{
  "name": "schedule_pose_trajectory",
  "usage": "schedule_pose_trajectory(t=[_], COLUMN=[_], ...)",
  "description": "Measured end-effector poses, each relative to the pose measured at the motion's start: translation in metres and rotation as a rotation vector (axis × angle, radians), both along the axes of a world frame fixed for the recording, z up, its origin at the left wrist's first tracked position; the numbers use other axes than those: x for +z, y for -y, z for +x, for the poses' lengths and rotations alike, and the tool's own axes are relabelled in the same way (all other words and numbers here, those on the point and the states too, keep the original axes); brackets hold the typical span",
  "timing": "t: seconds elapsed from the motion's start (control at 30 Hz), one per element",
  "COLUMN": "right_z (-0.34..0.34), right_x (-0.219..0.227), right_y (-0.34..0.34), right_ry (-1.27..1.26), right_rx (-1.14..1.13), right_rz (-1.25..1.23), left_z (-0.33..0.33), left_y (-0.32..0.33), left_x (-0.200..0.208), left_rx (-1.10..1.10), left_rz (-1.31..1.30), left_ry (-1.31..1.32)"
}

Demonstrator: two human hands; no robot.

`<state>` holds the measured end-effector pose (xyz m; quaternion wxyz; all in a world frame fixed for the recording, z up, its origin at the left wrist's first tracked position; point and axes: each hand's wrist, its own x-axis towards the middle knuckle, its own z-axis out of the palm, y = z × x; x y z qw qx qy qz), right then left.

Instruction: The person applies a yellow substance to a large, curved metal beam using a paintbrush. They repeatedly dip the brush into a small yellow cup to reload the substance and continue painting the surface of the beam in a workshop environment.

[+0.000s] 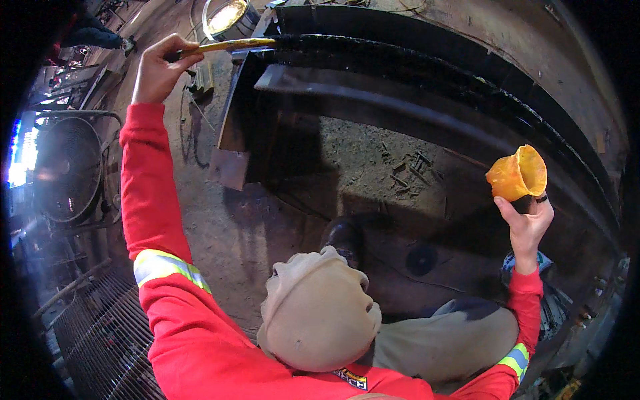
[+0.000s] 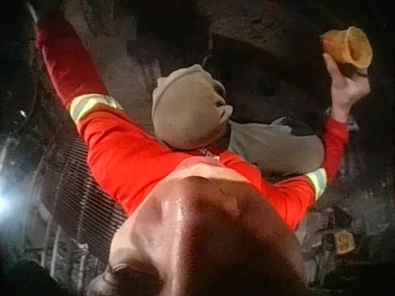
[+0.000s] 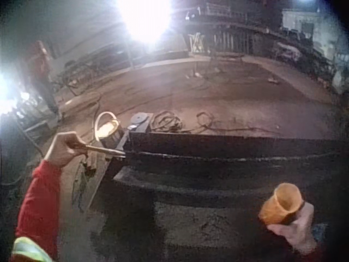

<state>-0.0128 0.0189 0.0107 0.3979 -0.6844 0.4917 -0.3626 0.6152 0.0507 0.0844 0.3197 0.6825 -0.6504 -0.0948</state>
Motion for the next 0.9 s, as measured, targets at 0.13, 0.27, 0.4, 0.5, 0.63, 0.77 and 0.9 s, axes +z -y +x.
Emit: schedule_pose_trajectory(t=[0.13,0.27,0.4,0.5,0.63,0.77,0.9], right_z=[0.002,0.007,0.006,0.0,-0.001,0.002,0.001], right_x=[0.002,0.003,0.001,0.004,0.003,0.003,0.001], right_y=[0.0,0.001,0.001,-0.002,-0.002,0.0,0.0], right_ry=[0.019,0.008,-0.007,-0.004,0.009,0.007,-0.015], right_rx=[-0.002,0.014,0.023,0.005,0.005,0.029,0.039], right_rz=[0.016,-0.003,-0.039,0.004,-0.003,-0.014,-0.068], left_z=[-0.028,-0.044,-0.036,-0.034,-0.041,-0.048,-0.057], left_y=[-0.011,0.02,0.025,0.009,-0.013,0.011,0.026], left_x=[-0.006,-0.027,-0.017,-0.006,-0.012,-0.037,-0.034], left_rx=[-0.011,-0.089,-0.142,-0.07,0.005,-0.075,-0.139], left_rz=[0.023,-0.066,-0.072,-0.05,-0.037,-0.059,-0.095], left_ry=[0.019,0.031,-0.031,-0.078,0.012,-0.055,-0.003])
